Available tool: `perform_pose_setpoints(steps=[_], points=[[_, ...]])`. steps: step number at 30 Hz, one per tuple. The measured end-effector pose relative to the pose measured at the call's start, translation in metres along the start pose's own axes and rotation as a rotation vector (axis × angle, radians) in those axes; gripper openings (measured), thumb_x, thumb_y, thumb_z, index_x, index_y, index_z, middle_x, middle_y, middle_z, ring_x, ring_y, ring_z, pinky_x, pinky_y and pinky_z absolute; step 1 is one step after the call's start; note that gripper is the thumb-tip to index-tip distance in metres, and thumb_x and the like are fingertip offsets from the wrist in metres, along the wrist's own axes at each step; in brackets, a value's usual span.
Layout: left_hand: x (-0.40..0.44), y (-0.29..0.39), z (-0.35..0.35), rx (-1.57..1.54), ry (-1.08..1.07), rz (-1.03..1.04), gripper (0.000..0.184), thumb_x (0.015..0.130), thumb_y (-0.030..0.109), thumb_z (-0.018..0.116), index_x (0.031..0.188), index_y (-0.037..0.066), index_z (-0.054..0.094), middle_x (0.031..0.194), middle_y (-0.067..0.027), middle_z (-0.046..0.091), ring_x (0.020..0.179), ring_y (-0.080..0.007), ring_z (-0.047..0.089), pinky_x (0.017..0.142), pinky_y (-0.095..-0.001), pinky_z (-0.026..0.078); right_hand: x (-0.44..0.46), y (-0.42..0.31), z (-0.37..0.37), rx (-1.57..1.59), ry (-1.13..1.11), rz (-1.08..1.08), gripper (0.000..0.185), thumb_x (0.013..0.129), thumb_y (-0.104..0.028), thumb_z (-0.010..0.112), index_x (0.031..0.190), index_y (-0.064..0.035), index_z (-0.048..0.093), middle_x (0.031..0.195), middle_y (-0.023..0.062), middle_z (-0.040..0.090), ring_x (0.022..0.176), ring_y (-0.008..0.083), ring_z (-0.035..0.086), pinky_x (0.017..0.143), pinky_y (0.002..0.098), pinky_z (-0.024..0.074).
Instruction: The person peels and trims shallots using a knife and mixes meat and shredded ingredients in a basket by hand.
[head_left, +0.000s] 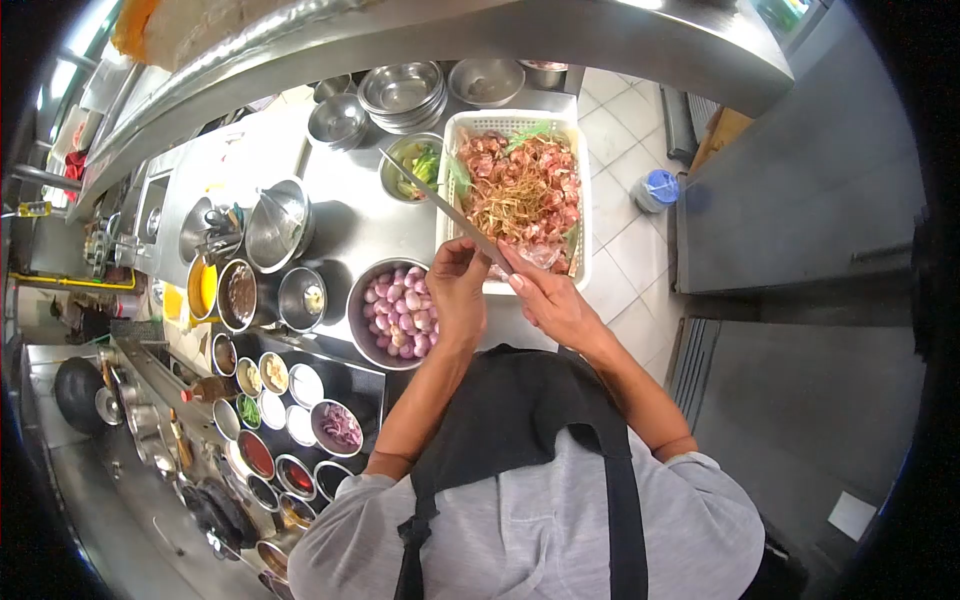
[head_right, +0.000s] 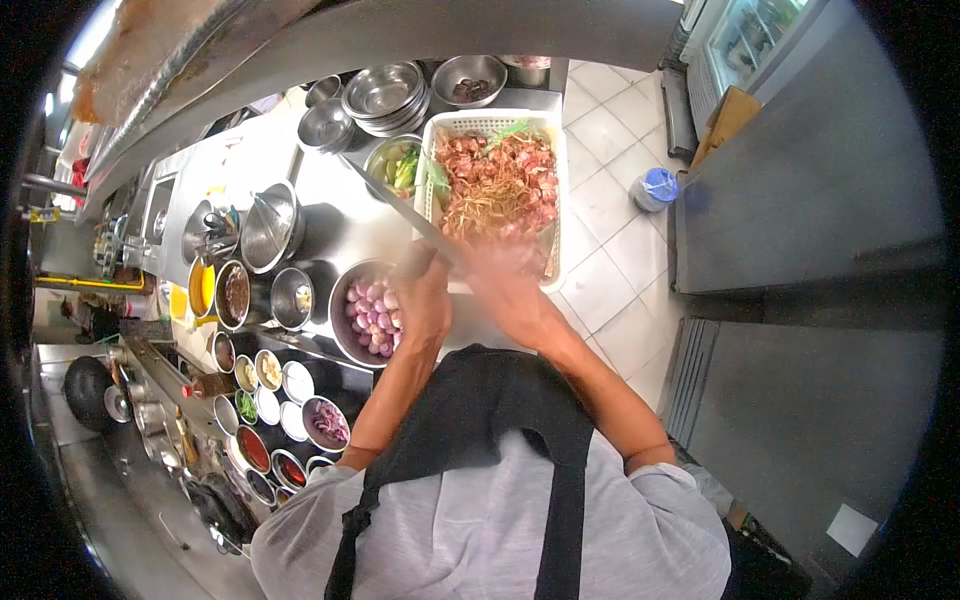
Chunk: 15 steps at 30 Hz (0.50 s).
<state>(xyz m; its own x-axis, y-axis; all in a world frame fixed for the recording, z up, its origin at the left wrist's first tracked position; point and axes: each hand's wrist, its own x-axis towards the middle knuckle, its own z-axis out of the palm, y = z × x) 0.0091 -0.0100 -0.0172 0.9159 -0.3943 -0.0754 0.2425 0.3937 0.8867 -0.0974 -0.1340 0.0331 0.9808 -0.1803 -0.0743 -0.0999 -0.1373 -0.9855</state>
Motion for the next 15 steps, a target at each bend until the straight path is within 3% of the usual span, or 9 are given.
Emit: perform_pose_setpoints(steps=[9, 15], points=[[-0.007, 0.006, 0.010, 0.101, 0.092, 0.036, 0.017, 0.091, 0.000, 0.071, 0.107, -0.002, 0.064, 0.098, -0.0047, 0.069, 0.086, -0.0082, 0.064, 0.078, -0.0232, 0.053, 0.005, -0.003, 0.006, 0.071, -0.011, 0.122, 0.057, 0.107, -0.037, 0.047, 0.157, -0.0109, 0.036, 0.066, -0.0029, 0.044, 0.056, 0.0072, 0.044, 0.050, 0.0244, 0.0393], [-0.015, 0.010, 0.013, 0.343, 0.160, 0.061, 0.017, 0.092, 0.000, 0.070, 0.108, -0.002, 0.064, 0.099, -0.0056, 0.069, 0.086, -0.0091, 0.065, 0.077, -0.0231, 0.053, 0.001, -0.017, 0.005, 0.130, -0.012, 0.245, 0.062, 0.107, -0.042, 0.046, 0.159, -0.0118, 0.030, 0.064, -0.0009, 0.047, 0.053, 0.0068, 0.045, 0.045, 0.0232, 0.0384]])
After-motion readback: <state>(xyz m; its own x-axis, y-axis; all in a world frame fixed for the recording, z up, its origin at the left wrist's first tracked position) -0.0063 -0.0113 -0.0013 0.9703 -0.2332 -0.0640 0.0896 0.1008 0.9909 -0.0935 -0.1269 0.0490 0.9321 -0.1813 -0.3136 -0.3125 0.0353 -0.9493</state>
